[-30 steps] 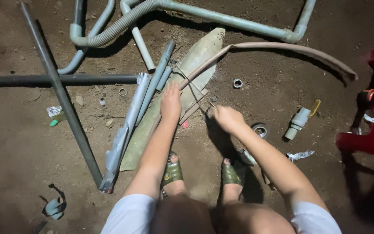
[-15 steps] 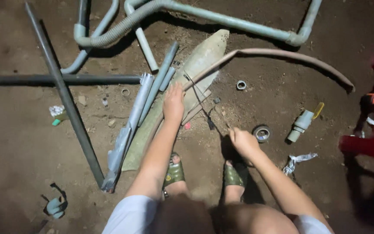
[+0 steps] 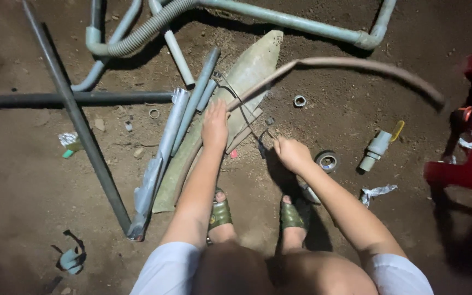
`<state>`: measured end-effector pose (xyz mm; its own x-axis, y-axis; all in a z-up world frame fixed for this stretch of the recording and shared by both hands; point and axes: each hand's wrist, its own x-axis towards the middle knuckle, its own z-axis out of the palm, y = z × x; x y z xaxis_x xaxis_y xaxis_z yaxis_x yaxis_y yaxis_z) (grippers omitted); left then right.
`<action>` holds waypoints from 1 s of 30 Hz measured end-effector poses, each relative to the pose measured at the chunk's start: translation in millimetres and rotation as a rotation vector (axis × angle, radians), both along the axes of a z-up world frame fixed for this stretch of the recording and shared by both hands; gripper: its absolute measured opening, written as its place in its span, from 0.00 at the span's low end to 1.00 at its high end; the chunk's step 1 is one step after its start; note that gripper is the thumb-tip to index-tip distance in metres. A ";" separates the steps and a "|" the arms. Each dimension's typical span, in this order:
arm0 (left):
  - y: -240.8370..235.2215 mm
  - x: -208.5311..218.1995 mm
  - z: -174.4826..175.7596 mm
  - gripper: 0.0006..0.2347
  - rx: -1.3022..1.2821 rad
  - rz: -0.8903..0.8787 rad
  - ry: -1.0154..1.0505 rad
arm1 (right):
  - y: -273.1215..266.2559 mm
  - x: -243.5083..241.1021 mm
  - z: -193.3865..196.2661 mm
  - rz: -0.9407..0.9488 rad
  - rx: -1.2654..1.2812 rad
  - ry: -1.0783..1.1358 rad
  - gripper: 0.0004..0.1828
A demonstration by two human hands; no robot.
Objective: The person uses a hacksaw to cut a flexible pipe, then picks up various rigid and flexible pipes and fittings from the ground. They connect a flexible pipe to a rigid pipe and attach a plastic elbow fitting to the assembly.
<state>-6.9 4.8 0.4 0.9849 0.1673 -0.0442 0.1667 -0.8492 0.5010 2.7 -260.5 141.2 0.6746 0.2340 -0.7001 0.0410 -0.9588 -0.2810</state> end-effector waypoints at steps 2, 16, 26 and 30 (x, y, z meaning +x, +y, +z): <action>1.7 0.6 -13.1 0.20 -0.006 0.002 0.002 | -7.7 -11.1 -1.2 -0.009 -0.012 0.011 0.30; 4.4 -1.0 20.9 0.21 -0.037 -0.064 0.067 | -6.3 -11.5 19.1 -0.027 -0.069 0.073 0.30; -0.6 -1.3 9.1 0.21 -0.031 -0.038 0.042 | -1.1 -15.9 -18.5 -0.030 0.002 -0.018 0.26; -0.4 -5.3 -1.0 0.21 -0.019 -0.014 0.019 | -71.0 -83.7 -6.5 -0.058 -0.098 0.048 0.26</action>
<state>-12.2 4.4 -0.6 0.9862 0.1521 -0.0656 0.1640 -0.8419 0.5141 -81.0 -331.5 134.7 0.6498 0.1245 -0.7498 -0.0264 -0.9822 -0.1859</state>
